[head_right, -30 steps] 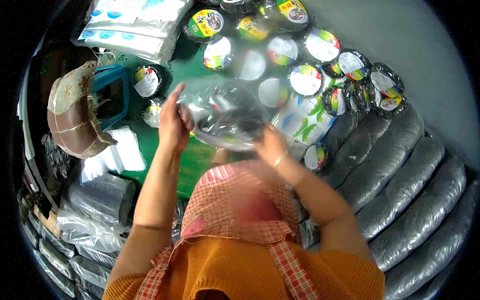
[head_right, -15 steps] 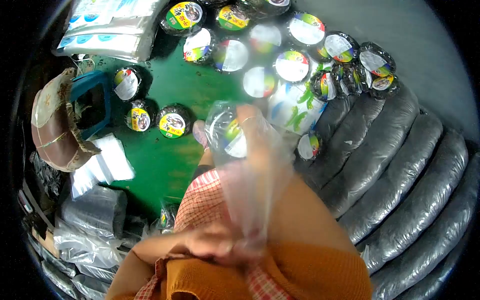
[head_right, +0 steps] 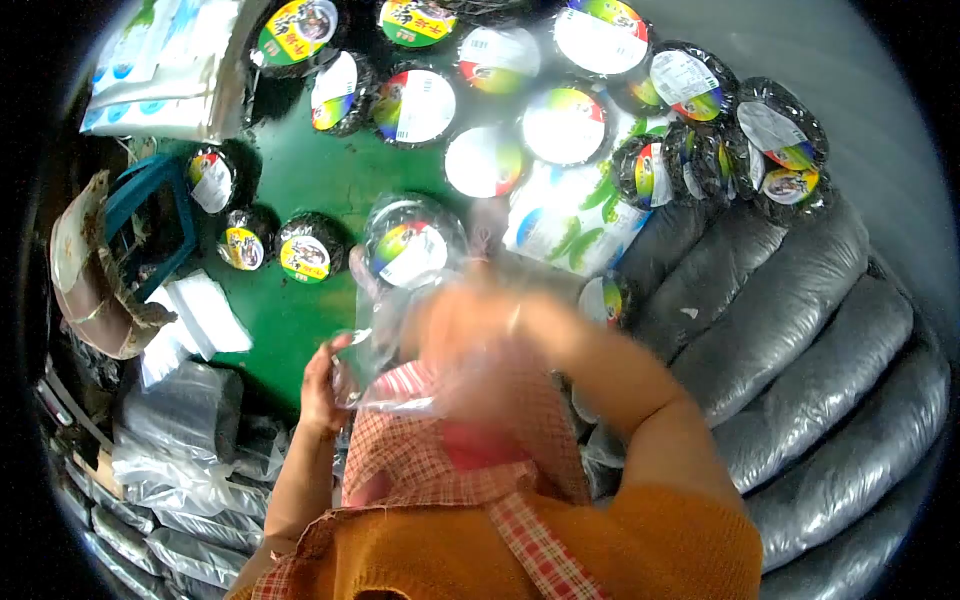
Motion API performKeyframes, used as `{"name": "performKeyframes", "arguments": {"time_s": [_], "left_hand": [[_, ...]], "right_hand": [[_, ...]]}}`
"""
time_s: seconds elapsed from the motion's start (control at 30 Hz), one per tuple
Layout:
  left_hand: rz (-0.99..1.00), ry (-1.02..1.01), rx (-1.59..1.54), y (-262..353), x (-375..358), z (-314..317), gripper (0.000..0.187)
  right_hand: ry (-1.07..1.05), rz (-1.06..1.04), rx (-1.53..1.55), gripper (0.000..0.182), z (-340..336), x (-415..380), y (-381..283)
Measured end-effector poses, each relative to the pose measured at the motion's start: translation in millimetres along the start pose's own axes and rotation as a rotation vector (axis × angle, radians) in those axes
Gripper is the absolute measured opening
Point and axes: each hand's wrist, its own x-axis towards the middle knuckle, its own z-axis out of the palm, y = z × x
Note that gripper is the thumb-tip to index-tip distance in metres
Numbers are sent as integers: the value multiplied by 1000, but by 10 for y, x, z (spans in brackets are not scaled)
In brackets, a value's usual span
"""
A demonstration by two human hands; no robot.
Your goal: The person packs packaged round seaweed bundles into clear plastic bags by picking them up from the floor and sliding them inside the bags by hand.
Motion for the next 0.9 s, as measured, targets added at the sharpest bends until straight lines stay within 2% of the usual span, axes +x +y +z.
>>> {"name": "performKeyframes", "arguments": {"time_s": [0.03, 0.07, 0.1, 0.13, 0.17, 0.23, 0.27, 0.33, 0.37, 0.43, 0.47, 0.53, 0.57, 0.6, 0.63, 0.7, 0.73, 0.77, 0.83, 0.9], "left_hand": [[51, 204, 14, 32, -19, 180, 36], [7, -54, 10, 84, -34, 41, 31], [42, 9, 42, 12, -37, 94, 31], [79, 73, 72, -62, -20, 148, 31], [118, 138, 106, -110, 15, 194, 32], [119, 200, 112, -119, 50, 399, 40], [116, 228, 130, -113, 37, 480, 41], [84, 314, 166, -94, 18, 616, 42], [70, 357, 167, -89, 4, 676, 43], [62, 445, 173, -53, 18, 763, 43], [46, 449, 178, -35, 18, 785, 41], [-1, 469, 194, -6, -49, 787, 37], [-150, 376, 210, 81, -103, 813, 27], [-137, 338, 244, 59, -131, 748, 25], [-125, 297, 280, 42, -159, 683, 26], [28, 302, 282, 77, -218, 713, 29], [102, 296, 281, 99, -225, 750, 31], [116, 281, 288, 158, -247, 812, 33], [159, 251, 297, 290, -251, 953, 35], [264, 176, 344, 294, -262, 967, 35]], "right_hand": [[364, -14, 83, 33, -636, -136, 126], [855, -68, 136, 34, -1389, -215, 304], [1238, -141, 196, 35, -2123, -267, 440], [1417, -152, 310, 35, -2767, -319, 481], [1447, -93, 477, 36, -3271, -348, 483], [1355, 34, 756, 38, -3801, -367, 493], [1332, 35, 797, 39, -3849, -390, 497], [1373, -55, 818, 53, -3741, -484, 516], [1394, -82, 469, 53, -3744, -621, 751], [1182, -69, 34, 56, -3195, -782, 500], [1127, 83, -247, 58, -3076, -751, 437], [1083, 220, -461, 58, -3289, -586, 967], [1011, 398, -229, 59, -3252, -500, 955], [1060, 493, -420, 61, -3369, -423, 1098], [1063, 477, -359, 74, -3447, -415, 1231], [1109, 352, -301, 56, -3212, -519, 1177], [1102, 282, -59, 59, -2992, -663, 1101], [1085, 210, 183, 61, -2627, -838, 918], [964, 72, 546, 55, -1890, -1138, 667], [838, 107, 815, 48, -1058, -1204, 487]]}}
